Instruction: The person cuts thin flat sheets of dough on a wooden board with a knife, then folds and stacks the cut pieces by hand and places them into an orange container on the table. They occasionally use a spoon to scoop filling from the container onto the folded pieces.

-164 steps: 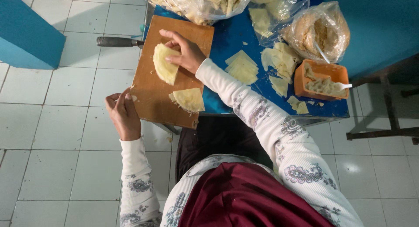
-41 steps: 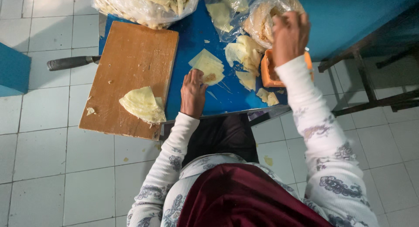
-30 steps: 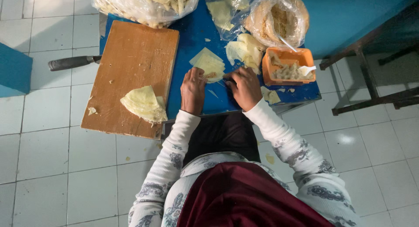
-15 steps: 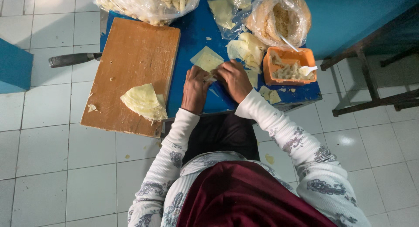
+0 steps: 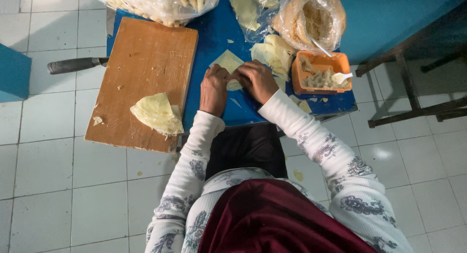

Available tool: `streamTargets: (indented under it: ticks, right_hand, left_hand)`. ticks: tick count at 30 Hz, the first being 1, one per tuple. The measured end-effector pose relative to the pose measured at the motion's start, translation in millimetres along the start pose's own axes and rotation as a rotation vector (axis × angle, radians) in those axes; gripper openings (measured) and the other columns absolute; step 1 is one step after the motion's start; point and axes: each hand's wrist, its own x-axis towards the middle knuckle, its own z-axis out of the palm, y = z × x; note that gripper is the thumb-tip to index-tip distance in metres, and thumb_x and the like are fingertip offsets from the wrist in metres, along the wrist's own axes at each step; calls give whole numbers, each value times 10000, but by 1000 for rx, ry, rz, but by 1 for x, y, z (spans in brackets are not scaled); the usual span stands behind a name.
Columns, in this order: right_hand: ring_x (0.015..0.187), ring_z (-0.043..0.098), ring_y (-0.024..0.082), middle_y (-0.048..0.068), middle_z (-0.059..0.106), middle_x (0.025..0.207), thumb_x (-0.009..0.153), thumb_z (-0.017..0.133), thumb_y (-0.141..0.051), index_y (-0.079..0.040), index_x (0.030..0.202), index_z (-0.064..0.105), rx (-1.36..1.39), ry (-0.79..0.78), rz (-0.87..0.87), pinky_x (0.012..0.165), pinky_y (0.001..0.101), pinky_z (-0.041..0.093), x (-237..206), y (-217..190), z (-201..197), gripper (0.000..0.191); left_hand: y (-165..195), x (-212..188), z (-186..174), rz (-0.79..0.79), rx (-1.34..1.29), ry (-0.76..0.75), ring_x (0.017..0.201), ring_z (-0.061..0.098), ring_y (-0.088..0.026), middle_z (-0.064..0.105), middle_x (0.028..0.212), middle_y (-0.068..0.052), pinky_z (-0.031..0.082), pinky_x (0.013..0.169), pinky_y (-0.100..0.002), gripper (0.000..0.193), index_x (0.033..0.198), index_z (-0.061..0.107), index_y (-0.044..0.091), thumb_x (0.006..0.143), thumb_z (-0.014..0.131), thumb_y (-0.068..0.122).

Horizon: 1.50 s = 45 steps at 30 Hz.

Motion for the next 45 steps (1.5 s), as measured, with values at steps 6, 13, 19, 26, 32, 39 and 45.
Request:
streamTargets:
  ticks: [6,13,19,26,32,39,45]
  right_hand:
    - [958,642,338,111,702,1006,914,754,-140,-52,1012,718,-51,4,-107,862,429,527,-6,-1,1,136]
    - [940,626,324,111,706,1022,914,777,-192,-35,1044,709,-14,-3,-149,832,425,523,-2,6,3,215]
    - [941,611,325,109,693,976,869,792,-163,-51,966,712,10,-33,-87,836,432,524,7,10,3,169]
    - [943,630,296,100,680,1003,924,783,-129,-39,1046,710,5,78,-122,879,435,517,2,2,4,168]
    - [972,595,290,84,655,1002,903,719,-46,-70,1056,713,-197,49,-183,878,390,527,0,-3,8,156]
    - [1033,582,286,88,650,1067,853,681,5,-58,1102,716,-226,100,-162,930,382,521,-4,0,13,259]
    - [1086,582,270,61,646,1109,890,677,0,-32,1097,697,-216,31,-96,962,392,505,-4,7,16,210]
  left_hand:
    - [3,-7,-5,10,-65,-19,996,626,-376,553,1066,-172,517,809,-438,158,902,659,-26,769,742,-44]
    - [-2,7,-4,-108,-108,-65,955,656,-382,564,1039,-145,520,771,-441,124,898,640,-17,828,730,-64]
    - [-1,8,-7,-119,-57,-79,898,640,-370,580,1021,-125,508,748,-442,98,889,615,-14,889,707,-48]
    - [-5,12,0,8,32,0,980,638,-360,548,1032,-152,522,789,-442,104,843,612,-33,802,690,-88]
    - [-2,11,-6,-111,9,-61,977,657,-343,580,1124,-143,537,797,-423,81,974,648,-27,915,691,-61]
    - [8,1,-11,-25,75,-16,1038,606,-357,553,1114,-144,519,840,-454,212,988,653,-10,798,746,-37]
    - [5,8,-8,-22,94,8,1023,603,-348,536,1098,-139,516,829,-454,173,946,627,-7,833,757,-20]
